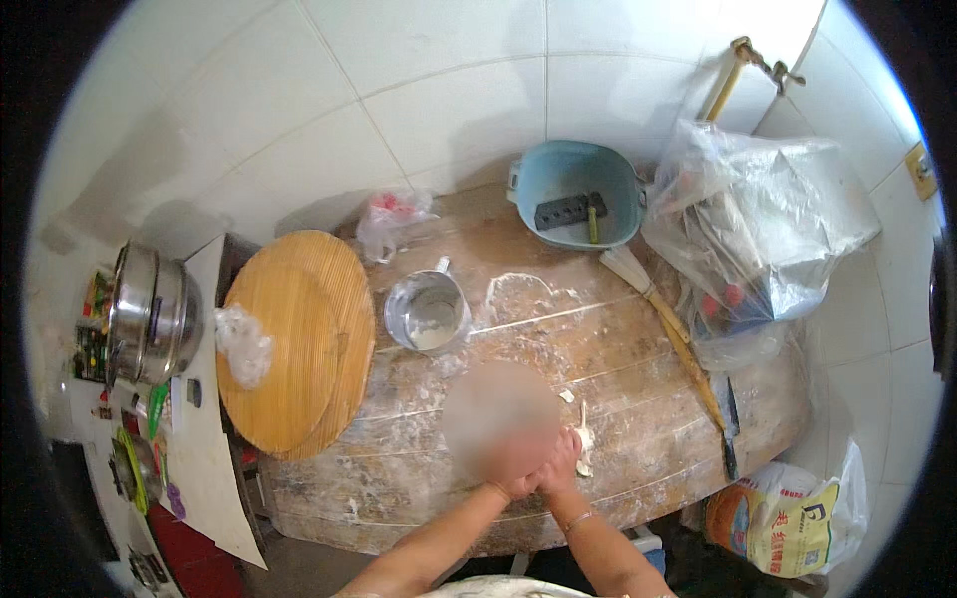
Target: The person cuts a roll of dough into strips using a knife and then fluffs and separates the strips by hand on a plastic-covered table.
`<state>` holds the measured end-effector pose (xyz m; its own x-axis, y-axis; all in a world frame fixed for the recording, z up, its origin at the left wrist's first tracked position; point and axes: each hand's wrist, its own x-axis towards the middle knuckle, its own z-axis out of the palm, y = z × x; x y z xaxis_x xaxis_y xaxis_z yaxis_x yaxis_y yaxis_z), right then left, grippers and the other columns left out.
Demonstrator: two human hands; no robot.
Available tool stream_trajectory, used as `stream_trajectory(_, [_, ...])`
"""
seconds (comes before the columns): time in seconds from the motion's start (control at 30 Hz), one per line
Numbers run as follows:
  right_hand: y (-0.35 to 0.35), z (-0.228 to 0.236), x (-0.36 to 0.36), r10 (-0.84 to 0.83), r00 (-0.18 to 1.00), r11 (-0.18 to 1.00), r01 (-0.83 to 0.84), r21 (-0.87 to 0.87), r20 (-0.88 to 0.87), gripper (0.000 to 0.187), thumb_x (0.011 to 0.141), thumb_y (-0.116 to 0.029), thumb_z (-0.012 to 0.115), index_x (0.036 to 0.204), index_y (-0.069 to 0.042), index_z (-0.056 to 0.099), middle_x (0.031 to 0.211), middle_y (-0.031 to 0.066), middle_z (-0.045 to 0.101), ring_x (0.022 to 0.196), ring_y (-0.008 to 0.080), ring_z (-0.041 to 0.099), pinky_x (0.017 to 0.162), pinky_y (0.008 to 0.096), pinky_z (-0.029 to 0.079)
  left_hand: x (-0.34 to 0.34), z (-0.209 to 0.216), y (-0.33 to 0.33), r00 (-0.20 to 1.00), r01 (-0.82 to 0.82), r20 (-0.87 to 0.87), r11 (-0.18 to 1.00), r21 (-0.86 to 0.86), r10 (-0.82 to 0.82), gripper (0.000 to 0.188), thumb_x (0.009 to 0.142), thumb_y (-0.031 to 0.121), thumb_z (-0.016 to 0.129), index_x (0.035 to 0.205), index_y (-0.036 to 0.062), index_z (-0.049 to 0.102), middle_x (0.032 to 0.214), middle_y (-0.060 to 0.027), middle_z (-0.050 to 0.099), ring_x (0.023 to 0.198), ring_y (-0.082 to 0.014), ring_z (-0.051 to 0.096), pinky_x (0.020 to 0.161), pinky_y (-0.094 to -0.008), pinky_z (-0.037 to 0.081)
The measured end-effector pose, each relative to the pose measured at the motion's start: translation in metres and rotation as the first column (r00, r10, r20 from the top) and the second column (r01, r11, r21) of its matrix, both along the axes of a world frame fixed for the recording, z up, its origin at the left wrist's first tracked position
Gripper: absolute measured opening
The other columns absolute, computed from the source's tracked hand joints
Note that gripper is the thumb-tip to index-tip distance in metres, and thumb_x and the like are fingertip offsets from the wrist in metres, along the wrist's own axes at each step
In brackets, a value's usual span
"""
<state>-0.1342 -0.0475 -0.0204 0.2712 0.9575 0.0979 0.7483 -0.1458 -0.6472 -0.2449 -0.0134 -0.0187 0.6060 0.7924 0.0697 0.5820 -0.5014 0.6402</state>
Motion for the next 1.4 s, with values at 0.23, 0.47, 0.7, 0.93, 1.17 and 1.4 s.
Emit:
stream_trajectory(0.23, [0.060,-0.038,0.029,0.264,0.945,0.946,-0.214,-0.244,0.195,0.014,0.078,-0.026,0.061,0.086,-0.016,0.066,0.084,0.0033,0.066,0.080,0.0201,0.059,0.076,0.0352,0.043,0.019,-0.023,0.053,0.944,-0.122,0.224,0.887,-0.446,0.242,0.042,0.090,0.026,0.060,0.127,0.0060,0.051,0.126,-0.0096,0.054,0.114,-0.0234,0.051,0.097,-0.0389,0.041])
stream_trajectory(0.47, [0.110,-0.050,0.048,0.180,0.979,0.981,-0.171,0.089,-0.101,0.018,0.081,-0.027,0.060,0.088,-0.012,0.066,0.083,0.0094,0.067,0.073,0.0267,0.063,0.066,0.0414,0.047,0.030,-0.010,0.077,0.822,-0.444,-0.018,0.623,-0.644,0.569,0.040,0.097,0.030,0.046,0.128,0.0055,0.048,0.127,-0.0104,0.052,0.118,-0.0213,0.049,0.098,-0.0377,0.039])
stream_trajectory(0.7, [0.122,0.018,0.118,-0.118,0.955,0.978,0.064,-0.199,-0.273,0.033,0.088,-0.032,0.055,0.098,-0.002,0.068,0.094,0.0213,0.065,0.091,0.0387,0.062,0.079,0.0453,0.049,0.044,0.019,0.042,0.683,-0.703,-0.172,0.576,-0.417,0.710,0.044,0.095,0.031,0.049,0.132,0.0065,0.046,0.127,-0.0124,0.053,0.118,-0.0248,0.049,0.099,-0.0396,0.039])
stream_trajectory(0.93, [-0.012,0.041,0.097,-0.336,0.918,0.829,0.183,-0.529,-0.209,0.026,0.084,-0.026,0.059,0.093,-0.003,0.067,0.079,0.0229,0.065,0.076,0.0394,0.064,0.069,0.0440,0.050,0.088,0.063,0.092,0.830,-0.528,-0.347,0.815,-0.240,0.436,0.064,0.079,0.032,0.072,0.130,0.0030,0.046,0.133,-0.0188,0.047,0.122,-0.0348,0.047,0.100,-0.0434,0.040])
stream_trajectory(1.17, [-0.022,-0.011,0.080,-0.118,0.954,0.911,-0.007,-0.413,-0.275,0.021,0.080,-0.014,0.063,0.098,-0.003,0.060,0.093,0.0179,0.065,0.081,0.0275,0.066,0.070,0.0364,0.052,0.070,0.000,0.120,0.918,-0.391,-0.283,0.749,-0.536,0.277,0.041,0.070,0.012,0.075,0.108,0.0074,0.062,0.096,-0.0147,0.065,0.092,-0.0287,0.063,0.081,-0.0390,0.049])
stream_trajectory(1.4, [0.021,0.025,0.051,-0.071,0.346,0.993,0.114,-0.033,-0.936,0.024,0.088,-0.017,0.059,0.104,0.001,0.057,0.090,0.0195,0.065,0.082,0.0270,0.064,0.076,0.0324,0.050,-0.009,0.030,0.050,0.963,-0.081,0.218,0.940,-0.332,0.159,0.048,0.074,0.016,0.071,0.118,0.0043,0.055,0.119,-0.0112,0.055,0.112,-0.0229,0.052,0.094,-0.0366,0.042])
